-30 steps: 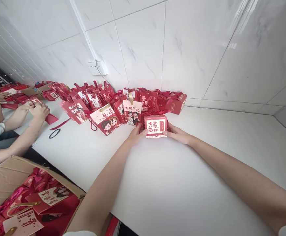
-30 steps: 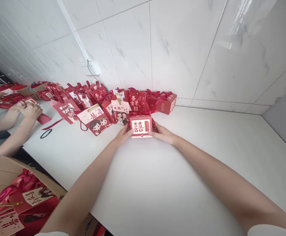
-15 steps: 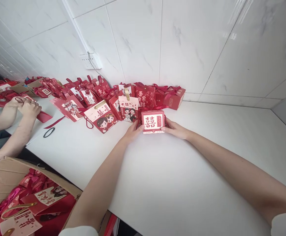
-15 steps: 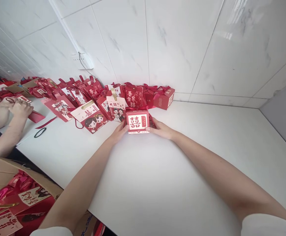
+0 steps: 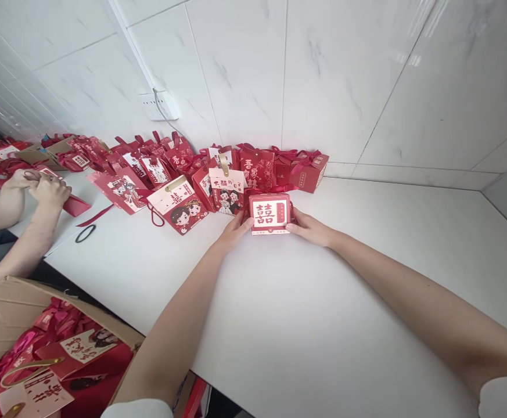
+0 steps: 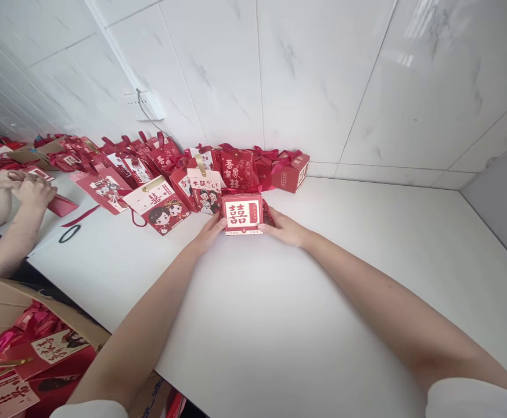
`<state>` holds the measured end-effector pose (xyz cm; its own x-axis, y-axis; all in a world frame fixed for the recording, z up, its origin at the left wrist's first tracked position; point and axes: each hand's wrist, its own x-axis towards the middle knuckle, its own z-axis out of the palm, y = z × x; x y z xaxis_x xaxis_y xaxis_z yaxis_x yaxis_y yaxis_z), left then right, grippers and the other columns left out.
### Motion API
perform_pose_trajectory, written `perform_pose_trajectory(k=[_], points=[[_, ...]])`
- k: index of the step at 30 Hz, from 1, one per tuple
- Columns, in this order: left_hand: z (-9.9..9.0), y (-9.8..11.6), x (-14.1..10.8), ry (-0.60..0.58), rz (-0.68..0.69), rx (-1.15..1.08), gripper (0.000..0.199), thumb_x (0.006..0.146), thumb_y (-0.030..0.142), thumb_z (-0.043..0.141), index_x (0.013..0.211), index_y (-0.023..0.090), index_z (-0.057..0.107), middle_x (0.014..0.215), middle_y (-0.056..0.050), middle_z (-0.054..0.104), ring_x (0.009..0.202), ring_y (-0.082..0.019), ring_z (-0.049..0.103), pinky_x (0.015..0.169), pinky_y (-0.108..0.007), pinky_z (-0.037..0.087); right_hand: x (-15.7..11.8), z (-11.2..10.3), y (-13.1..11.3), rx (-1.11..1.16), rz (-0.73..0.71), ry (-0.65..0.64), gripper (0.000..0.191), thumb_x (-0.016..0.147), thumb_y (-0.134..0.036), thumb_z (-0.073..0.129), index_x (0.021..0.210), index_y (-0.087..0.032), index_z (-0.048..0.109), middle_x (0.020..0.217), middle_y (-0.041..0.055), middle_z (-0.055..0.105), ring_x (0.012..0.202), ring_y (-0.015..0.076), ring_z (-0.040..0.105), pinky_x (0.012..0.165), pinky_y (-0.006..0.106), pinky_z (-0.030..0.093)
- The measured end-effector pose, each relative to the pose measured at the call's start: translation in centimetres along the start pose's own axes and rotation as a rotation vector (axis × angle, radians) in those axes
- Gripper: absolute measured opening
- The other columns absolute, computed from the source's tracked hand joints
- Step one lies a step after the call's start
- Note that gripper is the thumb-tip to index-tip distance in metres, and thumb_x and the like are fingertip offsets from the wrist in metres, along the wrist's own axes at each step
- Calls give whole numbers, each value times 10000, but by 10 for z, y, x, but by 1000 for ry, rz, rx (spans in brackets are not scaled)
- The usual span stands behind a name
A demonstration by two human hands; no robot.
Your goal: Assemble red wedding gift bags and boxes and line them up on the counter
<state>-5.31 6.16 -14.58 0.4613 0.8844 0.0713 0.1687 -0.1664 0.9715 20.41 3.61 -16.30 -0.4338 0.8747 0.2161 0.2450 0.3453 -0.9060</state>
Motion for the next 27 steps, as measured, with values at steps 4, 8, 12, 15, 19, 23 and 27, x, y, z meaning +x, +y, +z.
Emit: perform_pose_trajectory(k=[4, 8, 12, 15, 19, 23, 27], points=[[0, 0, 0, 0, 8, -5, 636, 830, 554, 539, 1363, 220, 446, 1409, -52, 487, 1325, -260, 414, 1106, -351, 330, -1, -2, -2, -47, -12, -16, 696, 866, -579, 527, 1440, -245, 321, 1416, 63, 476, 1250, 311, 480, 1072, 477, 368], [0, -3, 0, -7, 14, -16, 646, 833, 560, 534, 1368, 212, 438, 1424, -62, 469, 1307, -263, 434, 1090, -355, 349, 0, -3, -1, -107, -15, -2, 691, 863, -611, 501, 1430, -251, 340, 1405, 62, 484, 1247, 322, 474, 1059, 476, 372], [-1, -9, 2, 35, -4, 46, 649, 834, 584, 515, 1360, 210, 450, 1395, -70, 500, 1308, -266, 433, 1099, -372, 330, 1, -2, 0, -104, -20, -7, 673, 871, -624, 471, 1410, -237, 360, 1401, 67, 486, 1239, 316, 480, 1050, 458, 381], [-2, -10, 3, 55, -25, 65, 647, 827, 598, 513, 1344, 212, 470, 1375, -71, 521, 1293, -267, 450, 1094, -373, 332, 1, -2, 1, -98, -11, -14, 658, 876, -624, 462, 1397, -234, 370, 1379, 71, 505, 1215, 310, 500, 1040, 453, 390], [1, -3, -1, 42, -52, 39, 628, 838, 583, 510, 1341, 208, 479, 1374, -70, 523, 1294, -272, 450, 1098, -373, 326, 1, -3, 2, -102, -5, -18, 683, 880, -622, 460, 1426, -233, 328, 1388, 76, 496, 1198, 310, 513, 1036, 461, 393], [11, 6, -8, -42, -57, -19, 633, 834, 511, 561, 1381, 214, 444, 1424, -61, 470, 1330, -286, 403, 1121, -377, 296, -1, -5, 4, -101, -24, -5, 722, 888, -615, 453, 1470, -241, 245, 1444, 70, 437, 1271, 305, 451, 1065, 452, 369], [18, 4, -10, -63, -37, -8, 684, 809, 444, 608, 1422, 237, 384, 1448, -49, 439, 1348, -303, 372, 1134, -409, 268, -1, -6, 7, -111, -29, 0, 776, 881, -641, 440, 1496, -253, 170, 1457, 71, 421, 1274, 315, 448, 1056, 474, 379]])
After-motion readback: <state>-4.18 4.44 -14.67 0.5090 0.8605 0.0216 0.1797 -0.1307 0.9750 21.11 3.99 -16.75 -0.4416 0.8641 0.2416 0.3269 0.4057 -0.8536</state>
